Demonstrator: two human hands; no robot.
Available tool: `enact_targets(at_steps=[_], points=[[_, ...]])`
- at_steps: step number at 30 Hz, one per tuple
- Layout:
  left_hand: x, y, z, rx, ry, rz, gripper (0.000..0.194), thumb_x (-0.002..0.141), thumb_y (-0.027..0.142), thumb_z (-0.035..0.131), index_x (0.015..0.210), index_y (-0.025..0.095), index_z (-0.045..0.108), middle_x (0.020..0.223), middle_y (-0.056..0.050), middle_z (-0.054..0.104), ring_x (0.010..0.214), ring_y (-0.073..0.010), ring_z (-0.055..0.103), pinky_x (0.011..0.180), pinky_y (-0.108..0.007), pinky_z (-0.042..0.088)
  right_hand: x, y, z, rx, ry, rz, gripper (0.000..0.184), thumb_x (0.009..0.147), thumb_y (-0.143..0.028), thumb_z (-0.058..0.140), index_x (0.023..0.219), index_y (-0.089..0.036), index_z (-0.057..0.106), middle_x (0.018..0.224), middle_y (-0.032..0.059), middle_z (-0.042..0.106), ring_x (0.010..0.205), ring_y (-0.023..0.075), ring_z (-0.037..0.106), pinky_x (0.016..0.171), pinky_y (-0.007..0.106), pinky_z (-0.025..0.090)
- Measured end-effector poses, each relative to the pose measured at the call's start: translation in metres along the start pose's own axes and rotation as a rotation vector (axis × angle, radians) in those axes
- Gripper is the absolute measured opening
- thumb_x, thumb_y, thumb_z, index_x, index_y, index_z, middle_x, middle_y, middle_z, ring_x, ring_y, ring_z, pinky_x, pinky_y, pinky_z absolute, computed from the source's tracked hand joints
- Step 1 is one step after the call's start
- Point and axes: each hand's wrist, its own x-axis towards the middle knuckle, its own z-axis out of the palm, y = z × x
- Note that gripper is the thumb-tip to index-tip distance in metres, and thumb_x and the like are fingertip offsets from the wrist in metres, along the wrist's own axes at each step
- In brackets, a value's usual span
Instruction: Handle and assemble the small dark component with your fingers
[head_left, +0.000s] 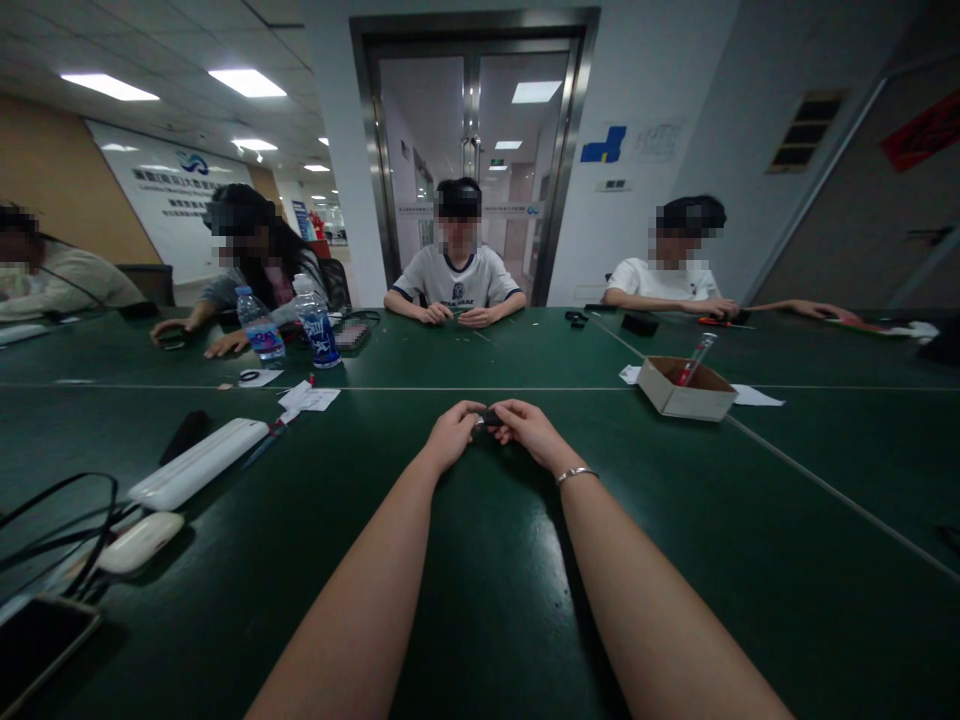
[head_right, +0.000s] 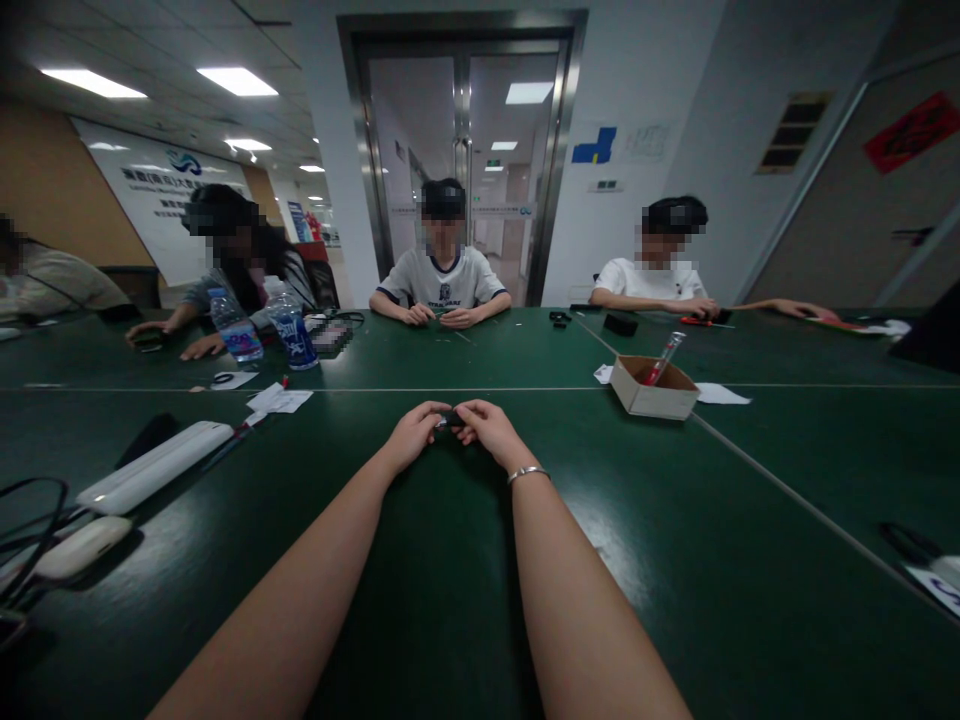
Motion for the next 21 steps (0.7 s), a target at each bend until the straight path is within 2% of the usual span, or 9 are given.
enact_targets(at_steps=[6, 12, 17, 21], points=[[-0.0010, 0.0016, 0.0014, 0.014, -0.012, 0.032, 0.029, 0.080, 0.024, 0.048, 0.103, 0.017, 0.064, 0.089, -0.004, 0.063, 0.061, -0.0106, 0.050, 0.058, -0.022, 0.041, 0.0004, -0.0001, 0.0000, -0.003, 0.010, 0.004, 0.017, 0.082, -0.027, 0.071, 0.087, -0.013, 0.063, 0.061, 0.0014, 0.064, 0.050, 0.0099, 0.060, 0.046, 0.017, 0.050], [-0.0019, -0.0009, 0.0003, 0.049, 0.008, 0.036, 0.029, 0.085, 0.027, 0.046, 0.104, 0.018, 0.065, 0.083, -0.003, 0.062, 0.059, -0.0103, 0.049, 0.059, -0.023, 0.042, -0.0010, -0.0031, 0.0021, -0.006, 0.013, 0.008, 0.013, 0.083, -0.024, 0.070, 0.087, -0.013, 0.063, 0.062, 0.0020, 0.064, 0.051, 0.0099, 0.060, 0.046, 0.016, 0.049], [-0.0023, -0.0010, 0.0002, 0.040, 0.015, 0.071, 0.030, 0.079, 0.022, 0.052, 0.106, 0.015, 0.064, 0.096, -0.006, 0.061, 0.065, -0.0109, 0.051, 0.060, -0.022, 0.044, -0.0012, -0.0031, 0.0021, -0.004, 0.018, 0.016, 0.013, 0.084, -0.023, 0.070, 0.087, -0.012, 0.063, 0.061, 0.0021, 0.064, 0.051, 0.0100, 0.059, 0.046, 0.017, 0.049], [-0.0022, -0.0015, 0.0002, 0.015, 0.000, 0.031, 0.029, 0.083, 0.026, 0.049, 0.106, 0.017, 0.064, 0.089, -0.004, 0.062, 0.065, -0.0115, 0.052, 0.059, -0.023, 0.043, -0.0009, -0.0024, 0.0015, -0.004, 0.013, 0.014, 0.013, 0.084, -0.024, 0.069, 0.088, -0.012, 0.063, 0.063, 0.0029, 0.065, 0.052, 0.0100, 0.060, 0.047, 0.017, 0.049]])
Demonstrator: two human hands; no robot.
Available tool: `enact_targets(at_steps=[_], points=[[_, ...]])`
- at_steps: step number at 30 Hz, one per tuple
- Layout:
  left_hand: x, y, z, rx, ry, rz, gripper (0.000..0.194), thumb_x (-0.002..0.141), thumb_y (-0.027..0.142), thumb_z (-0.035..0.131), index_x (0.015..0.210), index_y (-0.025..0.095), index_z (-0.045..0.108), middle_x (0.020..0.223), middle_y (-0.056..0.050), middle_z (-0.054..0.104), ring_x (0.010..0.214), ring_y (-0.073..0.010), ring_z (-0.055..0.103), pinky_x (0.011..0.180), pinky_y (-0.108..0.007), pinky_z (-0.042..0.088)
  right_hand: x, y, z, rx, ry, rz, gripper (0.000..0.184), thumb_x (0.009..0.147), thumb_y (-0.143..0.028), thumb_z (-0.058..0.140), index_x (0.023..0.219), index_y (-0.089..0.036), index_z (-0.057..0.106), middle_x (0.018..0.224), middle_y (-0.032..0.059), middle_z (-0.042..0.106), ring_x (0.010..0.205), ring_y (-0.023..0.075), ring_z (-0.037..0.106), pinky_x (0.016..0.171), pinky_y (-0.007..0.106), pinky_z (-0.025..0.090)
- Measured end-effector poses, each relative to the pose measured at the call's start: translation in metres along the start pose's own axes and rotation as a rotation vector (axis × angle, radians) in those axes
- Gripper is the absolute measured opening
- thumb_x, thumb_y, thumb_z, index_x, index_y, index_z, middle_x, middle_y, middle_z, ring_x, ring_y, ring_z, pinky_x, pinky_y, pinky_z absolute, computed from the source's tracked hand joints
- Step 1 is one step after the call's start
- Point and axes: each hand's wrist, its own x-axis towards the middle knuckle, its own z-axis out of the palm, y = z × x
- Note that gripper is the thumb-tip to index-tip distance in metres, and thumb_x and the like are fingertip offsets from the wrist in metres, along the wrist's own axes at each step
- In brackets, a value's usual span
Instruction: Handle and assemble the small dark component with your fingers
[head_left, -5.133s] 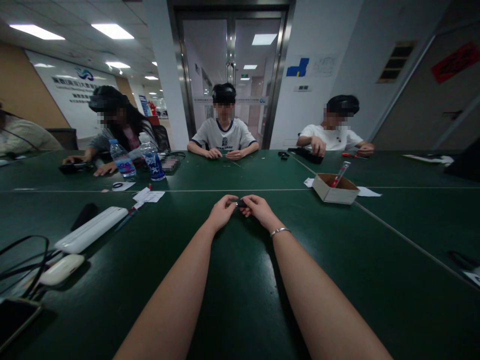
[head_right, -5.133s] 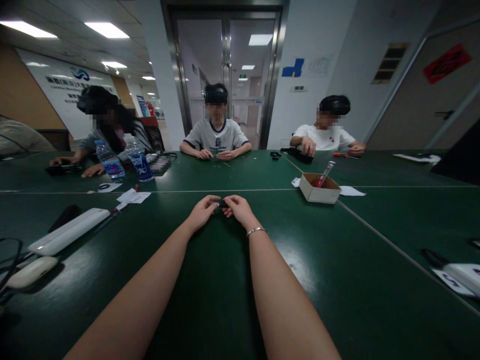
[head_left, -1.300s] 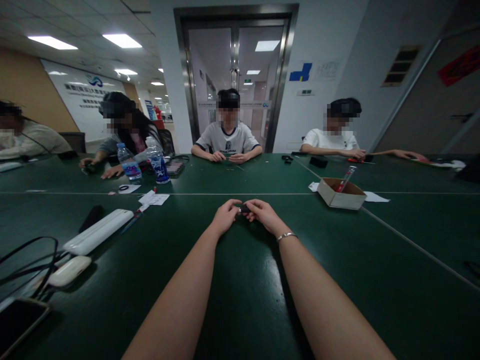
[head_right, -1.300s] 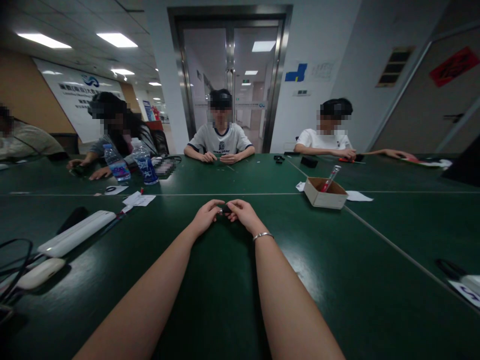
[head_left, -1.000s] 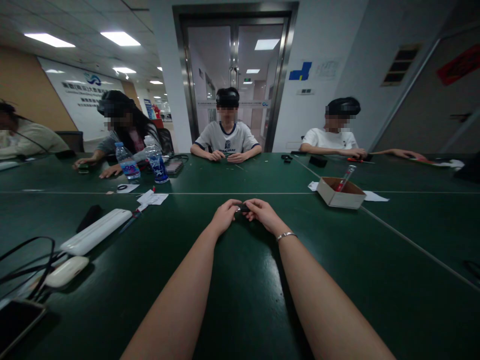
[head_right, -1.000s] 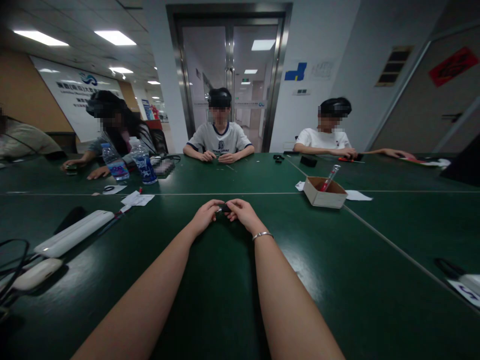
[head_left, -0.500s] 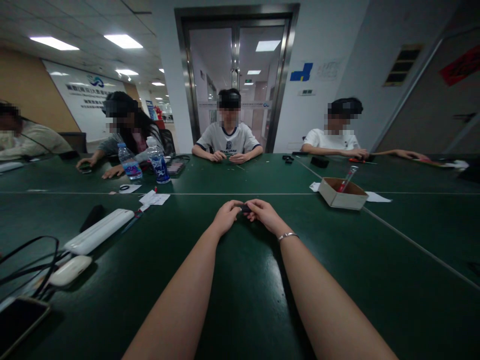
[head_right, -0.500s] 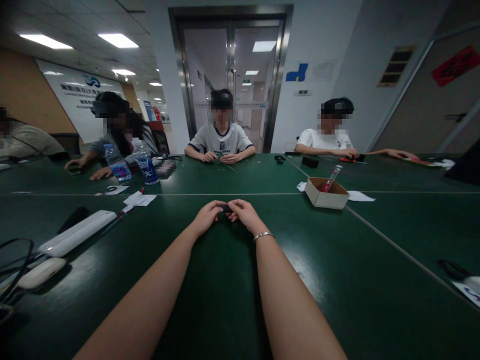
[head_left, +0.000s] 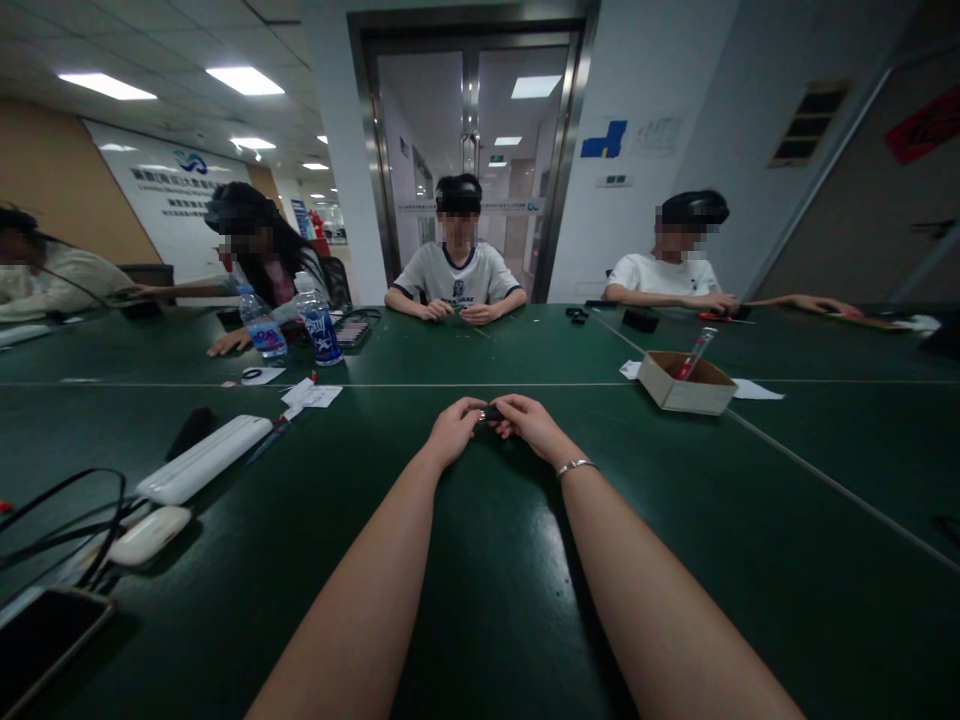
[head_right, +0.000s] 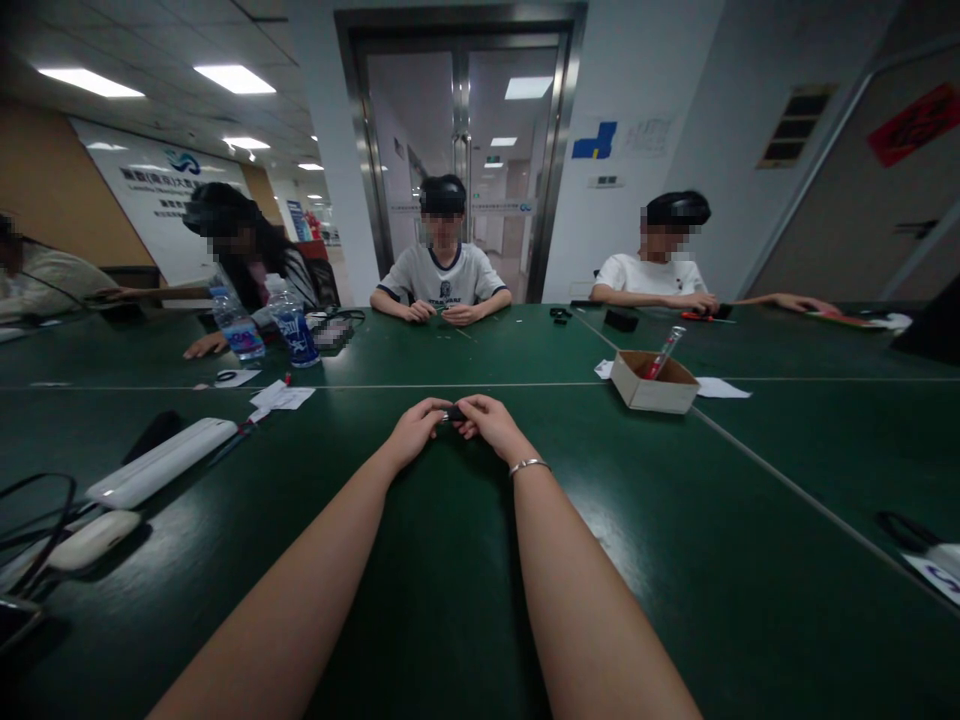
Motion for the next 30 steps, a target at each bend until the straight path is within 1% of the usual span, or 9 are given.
enact_targets(at_steps=[5, 11, 16, 22, 30], points=[[0.001, -0.002, -0.001, 0.012, -0.012, 0.016, 0.029, 0.084, 0.027, 0.048, 0.105, 0.018, 0.065, 0.089, -0.004, 0.063, 0.063, -0.0113, 0.051, 0.060, -0.023, 0.043, -0.001, -0.002, 0.001, -0.005, 0.005, 0.004, 0.011, 0.085, -0.022, 0.068, 0.088, -0.012, 0.062, 0.062, 0.0025, 0.064, 0.051, 0.0101, 0.060, 0.046, 0.016, 0.049], [0.000, 0.003, 0.000, 0.026, 0.020, 0.022, 0.029, 0.081, 0.026, 0.053, 0.105, 0.015, 0.064, 0.088, -0.005, 0.062, 0.064, -0.0112, 0.052, 0.061, -0.023, 0.043, -0.001, -0.002, 0.001, -0.003, 0.004, 0.007, 0.012, 0.085, -0.022, 0.068, 0.086, -0.012, 0.062, 0.058, 0.0014, 0.063, 0.049, 0.0092, 0.058, 0.045, 0.015, 0.048], [-0.001, 0.004, 0.001, -0.013, 0.016, -0.003, 0.027, 0.084, 0.025, 0.048, 0.102, 0.015, 0.064, 0.082, -0.003, 0.062, 0.059, -0.0100, 0.049, 0.058, -0.022, 0.042, 0.001, 0.001, -0.001, -0.004, -0.007, -0.004, 0.016, 0.083, -0.026, 0.070, 0.087, -0.012, 0.062, 0.061, 0.0021, 0.064, 0.050, 0.0096, 0.059, 0.046, 0.016, 0.048], [-0.002, 0.003, 0.000, 0.024, 0.028, 0.044, 0.027, 0.080, 0.024, 0.054, 0.104, 0.015, 0.065, 0.089, -0.005, 0.062, 0.063, -0.0106, 0.052, 0.059, -0.022, 0.045, 0.001, 0.001, 0.000, -0.002, -0.017, -0.001, 0.015, 0.085, -0.025, 0.069, 0.088, -0.012, 0.062, 0.060, 0.0020, 0.064, 0.050, 0.0096, 0.059, 0.047, 0.016, 0.048], [-0.005, 0.008, 0.000, 0.003, 0.009, -0.006, 0.028, 0.084, 0.024, 0.050, 0.106, 0.015, 0.064, 0.091, -0.006, 0.063, 0.069, -0.0128, 0.055, 0.063, -0.023, 0.047, 0.000, -0.001, 0.001, 0.000, 0.000, 0.008, 0.012, 0.085, -0.022, 0.068, 0.089, -0.012, 0.062, 0.062, 0.0021, 0.064, 0.051, 0.0090, 0.059, 0.047, 0.016, 0.049]])
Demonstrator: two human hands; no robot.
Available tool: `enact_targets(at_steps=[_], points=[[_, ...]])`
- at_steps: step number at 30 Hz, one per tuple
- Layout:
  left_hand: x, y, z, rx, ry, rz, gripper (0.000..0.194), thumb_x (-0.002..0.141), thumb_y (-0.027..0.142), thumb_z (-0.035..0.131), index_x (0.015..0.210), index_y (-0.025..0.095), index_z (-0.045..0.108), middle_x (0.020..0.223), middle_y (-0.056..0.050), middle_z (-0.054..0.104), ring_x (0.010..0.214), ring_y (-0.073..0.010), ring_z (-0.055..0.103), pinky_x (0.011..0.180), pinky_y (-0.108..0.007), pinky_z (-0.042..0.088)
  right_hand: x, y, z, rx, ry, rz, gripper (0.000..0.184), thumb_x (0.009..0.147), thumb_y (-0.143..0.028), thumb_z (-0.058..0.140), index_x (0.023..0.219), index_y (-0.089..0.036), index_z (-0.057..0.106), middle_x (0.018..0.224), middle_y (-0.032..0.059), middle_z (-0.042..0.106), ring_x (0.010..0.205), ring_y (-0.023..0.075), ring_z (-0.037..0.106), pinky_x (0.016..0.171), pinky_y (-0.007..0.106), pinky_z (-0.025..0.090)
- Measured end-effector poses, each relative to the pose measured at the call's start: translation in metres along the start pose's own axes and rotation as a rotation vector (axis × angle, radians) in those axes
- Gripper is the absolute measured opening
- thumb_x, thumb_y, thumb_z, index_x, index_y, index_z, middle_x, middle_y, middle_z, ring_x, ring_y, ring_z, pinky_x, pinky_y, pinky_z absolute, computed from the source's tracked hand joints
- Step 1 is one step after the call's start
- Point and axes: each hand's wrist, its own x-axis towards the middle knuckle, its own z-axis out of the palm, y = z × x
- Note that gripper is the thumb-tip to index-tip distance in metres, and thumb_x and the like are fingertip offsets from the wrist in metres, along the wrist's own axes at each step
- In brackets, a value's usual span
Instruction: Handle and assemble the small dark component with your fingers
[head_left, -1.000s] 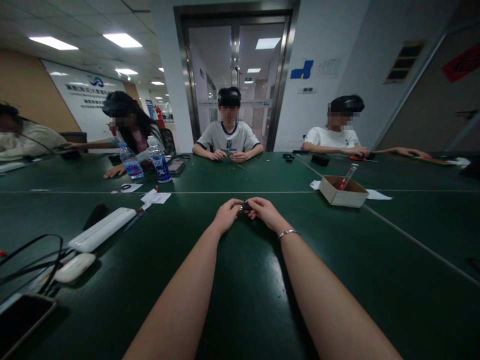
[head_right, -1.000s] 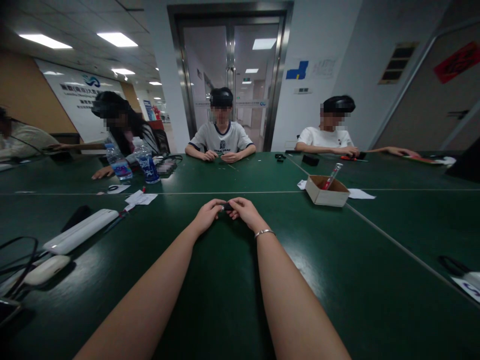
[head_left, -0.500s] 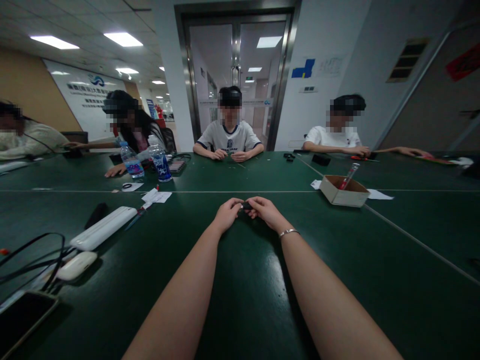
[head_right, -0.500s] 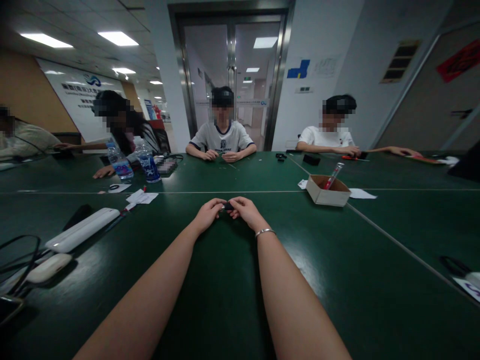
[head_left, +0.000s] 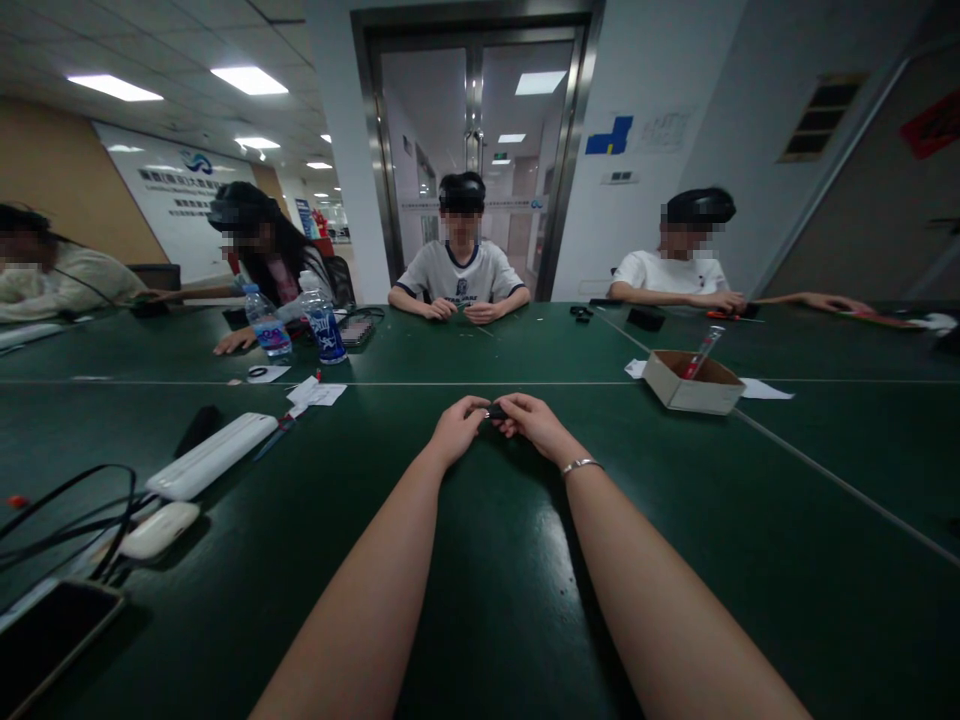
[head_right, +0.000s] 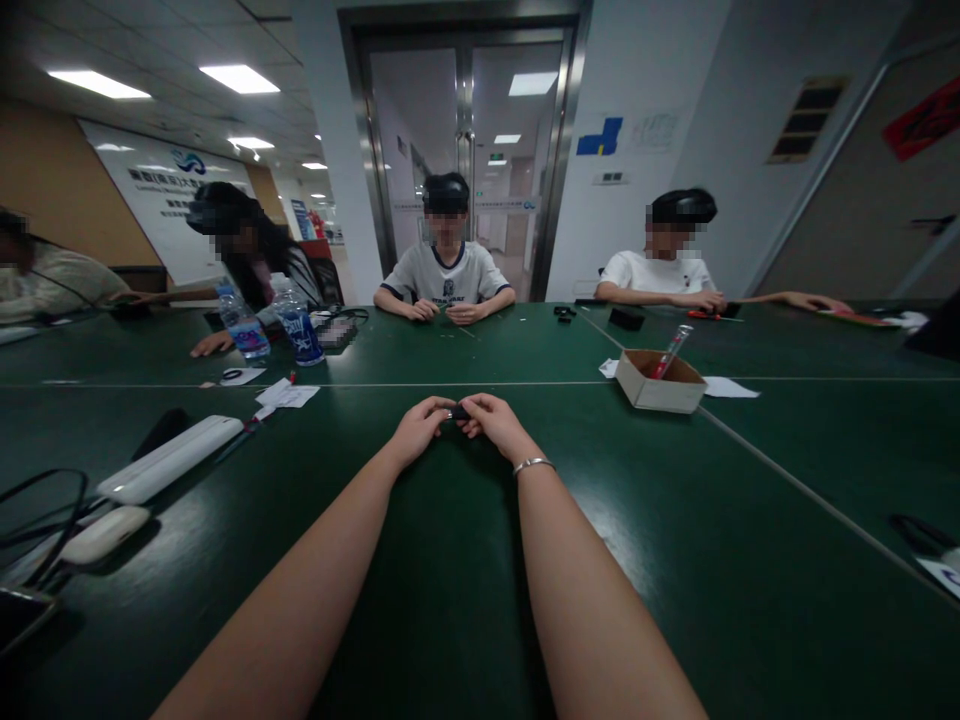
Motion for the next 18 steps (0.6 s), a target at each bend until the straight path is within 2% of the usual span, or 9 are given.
enact_targets(at_steps=[6, 14, 18], points=[[0.005, -0.010, -0.002, 0.107, 0.041, 0.089, 0.029, 0.078, 0.021, 0.056, 0.105, 0.016, 0.066, 0.103, -0.008, 0.056, 0.075, -0.0131, 0.055, 0.069, -0.026, 0.048, 0.000, -0.001, 0.000, 0.003, 0.004, 0.001, 0.009, 0.086, -0.020, 0.067, 0.087, -0.012, 0.062, 0.061, 0.0023, 0.064, 0.051, 0.0092, 0.059, 0.046, 0.015, 0.048], [0.007, -0.012, -0.001, 0.061, 0.006, 0.059, 0.029, 0.082, 0.023, 0.052, 0.107, 0.017, 0.064, 0.094, -0.006, 0.060, 0.070, -0.0130, 0.054, 0.068, -0.027, 0.048, 0.000, 0.000, -0.001, 0.000, -0.012, -0.002, 0.015, 0.084, -0.025, 0.069, 0.089, -0.012, 0.062, 0.066, 0.0039, 0.066, 0.052, 0.0095, 0.059, 0.047, 0.016, 0.048], [0.005, -0.008, -0.001, 0.117, 0.043, 0.114, 0.028, 0.077, 0.018, 0.056, 0.104, 0.018, 0.067, 0.103, -0.007, 0.058, 0.082, -0.0153, 0.057, 0.075, -0.028, 0.049, 0.001, 0.001, -0.002, -0.008, -0.022, -0.005, 0.020, 0.082, -0.029, 0.071, 0.089, -0.013, 0.062, 0.068, 0.0042, 0.067, 0.053, 0.0097, 0.059, 0.047, 0.017, 0.048]])
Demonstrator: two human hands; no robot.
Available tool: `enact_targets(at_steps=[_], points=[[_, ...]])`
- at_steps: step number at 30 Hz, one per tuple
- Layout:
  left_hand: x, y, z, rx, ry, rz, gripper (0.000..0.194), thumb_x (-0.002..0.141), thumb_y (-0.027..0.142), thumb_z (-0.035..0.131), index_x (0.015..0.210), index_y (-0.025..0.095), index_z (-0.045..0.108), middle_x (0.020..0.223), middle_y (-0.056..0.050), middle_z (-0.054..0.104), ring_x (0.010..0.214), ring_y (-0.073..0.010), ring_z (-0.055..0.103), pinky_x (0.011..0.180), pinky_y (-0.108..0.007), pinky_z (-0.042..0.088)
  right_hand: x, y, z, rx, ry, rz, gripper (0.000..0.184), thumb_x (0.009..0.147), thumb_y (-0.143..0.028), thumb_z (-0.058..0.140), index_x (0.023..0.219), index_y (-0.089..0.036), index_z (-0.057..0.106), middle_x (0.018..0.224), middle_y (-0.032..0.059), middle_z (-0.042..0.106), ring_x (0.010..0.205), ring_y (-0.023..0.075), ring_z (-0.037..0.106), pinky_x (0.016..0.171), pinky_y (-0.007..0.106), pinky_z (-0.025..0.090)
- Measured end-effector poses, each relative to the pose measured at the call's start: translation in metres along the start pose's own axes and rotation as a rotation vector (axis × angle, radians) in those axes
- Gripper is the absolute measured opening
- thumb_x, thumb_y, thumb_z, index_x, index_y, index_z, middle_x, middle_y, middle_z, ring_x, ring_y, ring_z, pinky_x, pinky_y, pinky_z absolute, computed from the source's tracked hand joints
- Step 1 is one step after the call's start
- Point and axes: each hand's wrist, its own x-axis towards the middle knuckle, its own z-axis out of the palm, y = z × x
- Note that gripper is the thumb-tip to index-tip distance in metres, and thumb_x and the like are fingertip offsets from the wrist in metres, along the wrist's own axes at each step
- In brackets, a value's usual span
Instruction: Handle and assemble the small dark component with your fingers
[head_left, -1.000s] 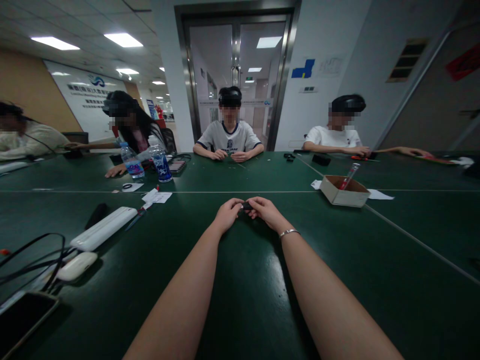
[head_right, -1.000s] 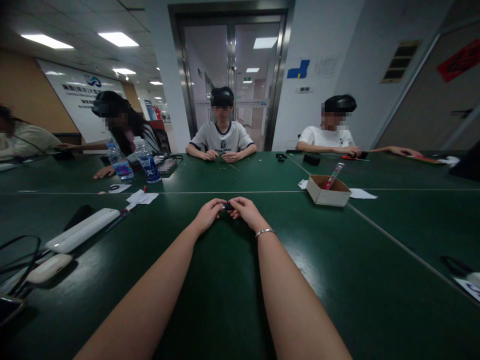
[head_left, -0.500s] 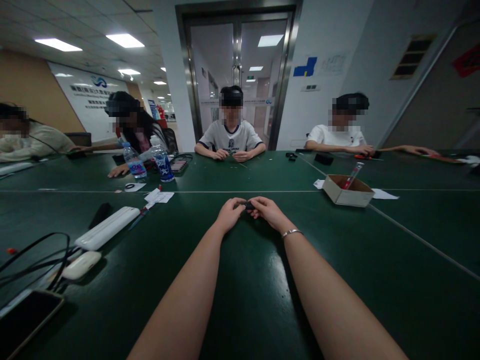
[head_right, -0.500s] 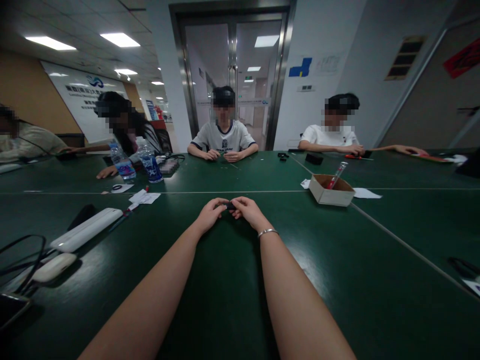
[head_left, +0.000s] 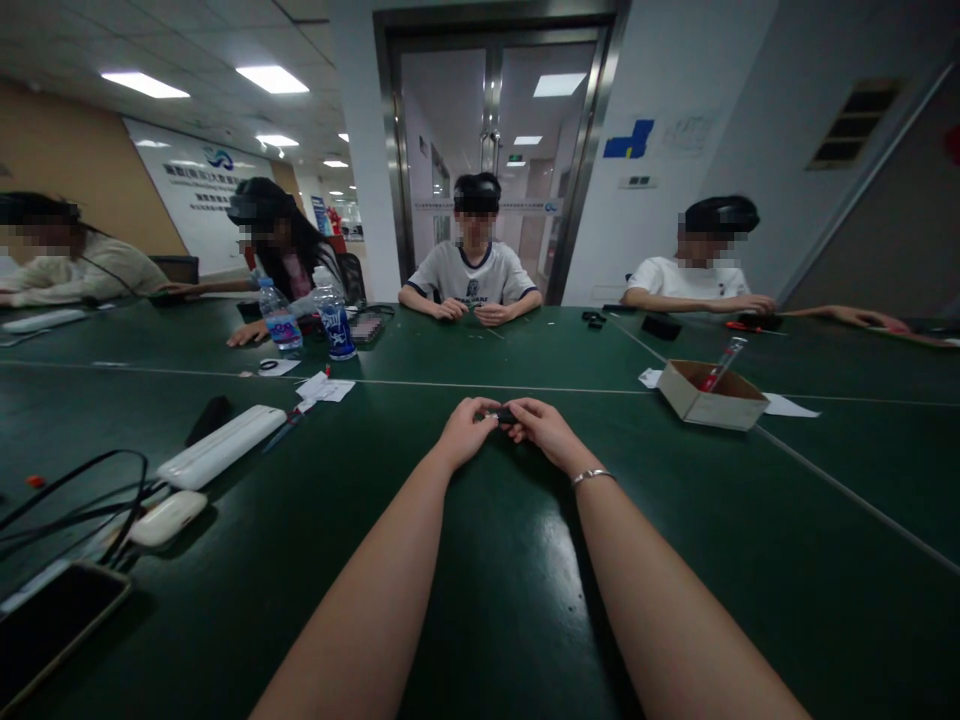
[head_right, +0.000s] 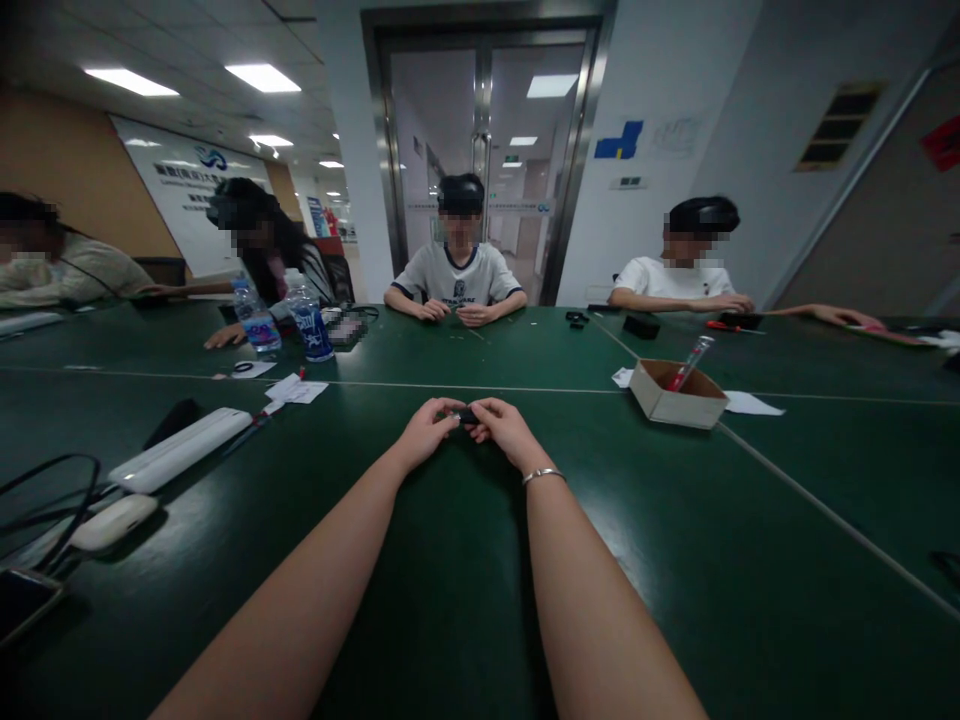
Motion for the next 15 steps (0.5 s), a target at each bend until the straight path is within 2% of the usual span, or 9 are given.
enact_targets(at_steps=[7, 12, 15], points=[[0.0000, 0.0001, 0.0001, -0.014, -0.016, -0.024, 0.026, 0.081, 0.019, 0.053, 0.103, 0.017, 0.066, 0.098, -0.007, 0.062, 0.084, -0.0159, 0.057, 0.077, -0.028, 0.049, -0.0003, 0.0005, 0.0002, 0.012, 0.011, 0.001, 0.019, 0.082, -0.028, 0.072, 0.088, -0.013, 0.062, 0.064, 0.0025, 0.065, 0.053, 0.0099, 0.059, 0.048, 0.017, 0.049], [0.0003, -0.0029, 0.0005, -0.033, 0.001, -0.001, 0.028, 0.078, 0.020, 0.056, 0.103, 0.017, 0.066, 0.104, -0.009, 0.060, 0.087, -0.0165, 0.057, 0.069, -0.024, 0.048, 0.0007, 0.0017, 0.0009, 0.016, 0.012, -0.007, 0.019, 0.082, -0.029, 0.072, 0.087, -0.013, 0.062, 0.060, 0.0016, 0.063, 0.051, 0.0098, 0.059, 0.046, 0.016, 0.048], [-0.0006, -0.0007, 0.0003, -0.073, -0.018, -0.030, 0.028, 0.078, 0.021, 0.054, 0.104, 0.016, 0.065, 0.099, -0.008, 0.061, 0.079, -0.0149, 0.056, 0.063, -0.023, 0.047, 0.0014, 0.0021, 0.0010, 0.018, 0.010, -0.004, 0.017, 0.083, -0.028, 0.071, 0.086, -0.013, 0.062, 0.059, 0.0018, 0.063, 0.050, 0.0097, 0.058, 0.045, 0.016, 0.048]])
